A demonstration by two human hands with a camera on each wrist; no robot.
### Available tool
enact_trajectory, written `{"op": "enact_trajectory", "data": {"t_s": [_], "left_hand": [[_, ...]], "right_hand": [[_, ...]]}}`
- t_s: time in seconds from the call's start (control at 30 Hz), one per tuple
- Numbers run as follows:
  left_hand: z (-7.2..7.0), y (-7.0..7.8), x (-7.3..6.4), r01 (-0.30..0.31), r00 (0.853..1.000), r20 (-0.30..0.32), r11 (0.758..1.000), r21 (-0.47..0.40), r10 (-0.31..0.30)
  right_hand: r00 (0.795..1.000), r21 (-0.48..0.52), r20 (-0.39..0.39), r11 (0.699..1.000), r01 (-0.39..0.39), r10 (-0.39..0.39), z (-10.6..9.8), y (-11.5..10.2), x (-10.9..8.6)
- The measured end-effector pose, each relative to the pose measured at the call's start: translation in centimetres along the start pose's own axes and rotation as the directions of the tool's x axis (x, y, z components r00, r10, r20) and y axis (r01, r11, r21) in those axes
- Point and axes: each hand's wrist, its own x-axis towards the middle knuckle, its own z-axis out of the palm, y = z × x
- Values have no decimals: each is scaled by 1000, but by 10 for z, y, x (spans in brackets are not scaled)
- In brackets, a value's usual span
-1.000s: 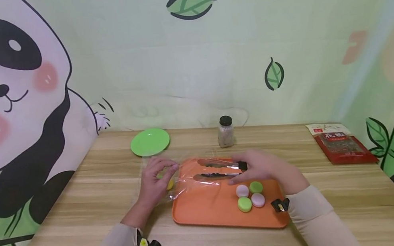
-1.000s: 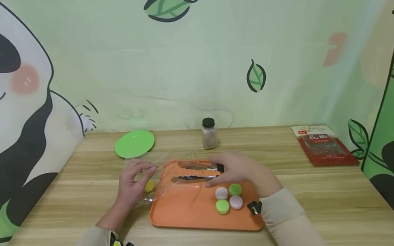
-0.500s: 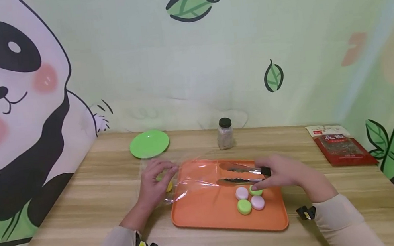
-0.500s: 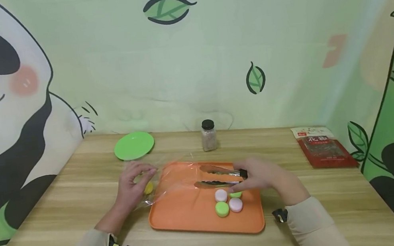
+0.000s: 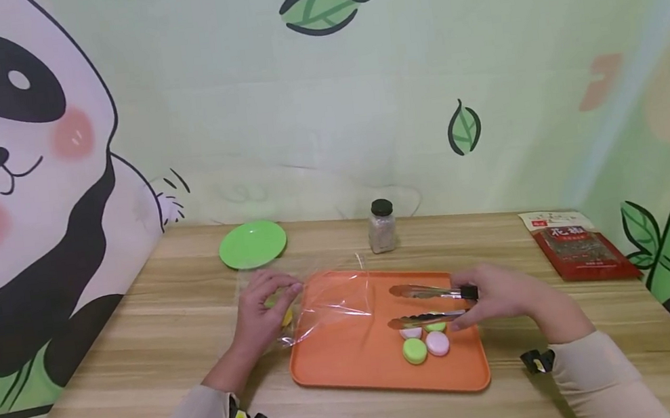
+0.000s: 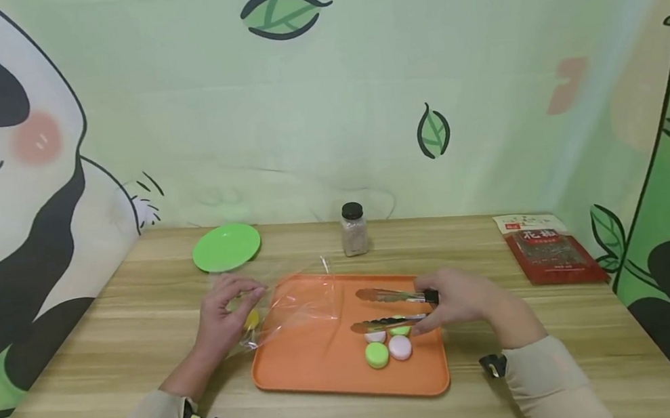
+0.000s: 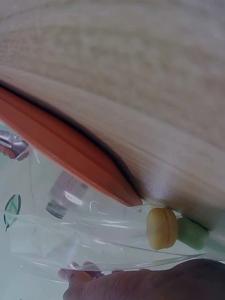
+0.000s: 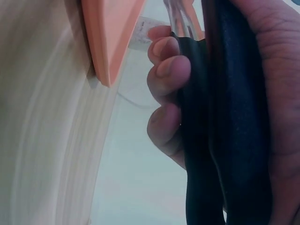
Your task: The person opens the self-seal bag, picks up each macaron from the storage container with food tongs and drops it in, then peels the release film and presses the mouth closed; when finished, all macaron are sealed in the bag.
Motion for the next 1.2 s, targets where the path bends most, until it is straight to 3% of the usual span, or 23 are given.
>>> {"op": "enact_trajectory", "data": {"t_s": [0.2,0.4,1.0,1.2], "left_hand": [[0,0,-3,11,1000,4,1000,5,-11],[-1,0,-4,-19,1000,-3,1000,10,19],[-2,1,2,-17,1000,0,1000,16,17],[0,1,0,-15,1000,1,1000,12,15]], "right_hand": [[1000,-31,-1,999,-22,22,1,3,-3],[999,-14,27,999,-43,43,2,6,-3],[999,-26,43,1000,-8,9,-4,7,-5],[999,-48,27,998,-37,39,-5,8,-6]]}}
